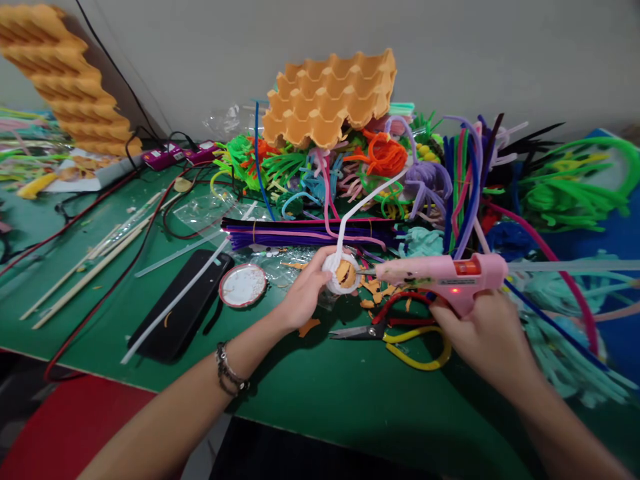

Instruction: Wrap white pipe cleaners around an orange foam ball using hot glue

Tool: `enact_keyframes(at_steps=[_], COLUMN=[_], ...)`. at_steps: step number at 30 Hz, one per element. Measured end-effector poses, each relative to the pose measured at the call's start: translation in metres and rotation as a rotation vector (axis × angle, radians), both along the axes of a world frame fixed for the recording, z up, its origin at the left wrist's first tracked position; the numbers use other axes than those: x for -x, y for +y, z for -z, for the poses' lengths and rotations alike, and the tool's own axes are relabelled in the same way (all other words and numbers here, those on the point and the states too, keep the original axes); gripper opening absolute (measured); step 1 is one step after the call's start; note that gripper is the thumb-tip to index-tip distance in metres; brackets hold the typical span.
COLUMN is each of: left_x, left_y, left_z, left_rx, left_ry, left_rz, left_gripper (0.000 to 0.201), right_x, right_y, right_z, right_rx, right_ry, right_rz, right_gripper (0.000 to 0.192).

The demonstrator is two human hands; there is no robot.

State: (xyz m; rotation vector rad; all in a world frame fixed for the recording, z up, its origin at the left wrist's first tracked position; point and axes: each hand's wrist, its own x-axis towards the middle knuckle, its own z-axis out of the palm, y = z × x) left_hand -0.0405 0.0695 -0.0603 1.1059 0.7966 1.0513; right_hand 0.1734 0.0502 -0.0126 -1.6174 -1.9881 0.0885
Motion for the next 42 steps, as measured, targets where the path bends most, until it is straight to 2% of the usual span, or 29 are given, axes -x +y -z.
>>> enact_keyframes(at_steps=[6, 12, 20, 33, 42], left_x=[0.0001, 0.0001, 0.0001, -0.0014, -0.0008], left_y=[-0.0002, -0.001, -0.0023, -0.0011, -0.0009], left_z=[-0.0021, -0.0042, -0.0068, -0.0095, -0.0094], left_rx=[0.002, 0.007, -0.006, 0.097, 0.037], left_ry=[0.02, 0.044, 0.087, 0.075, 0.1], left_rz=[0.003, -0.019, -0.045, -0.08, -0.097], left_gripper=[0.037, 0.033, 0.035, 0.039, 0.034], right_x=[0.0001, 0.0015, -0.001, -0.0004, -0.0004], right_y=[-0.0008, -0.0024, -0.0012, -0.0026, -0.0035], right_z=[-0.0003, 0.0024, 0.0004, 0.0006, 0.0026], right_rx=[0.015, -0.062, -0.024, 0.006, 0.029], right_ry=[-0.009, -0.002, -0.028, -0.036, -0.056], right_rz=[0.014, 0.056, 0.007, 0.033, 0.027], right_gripper=[0.011, 0.018, 0.018, 0.015, 0.014])
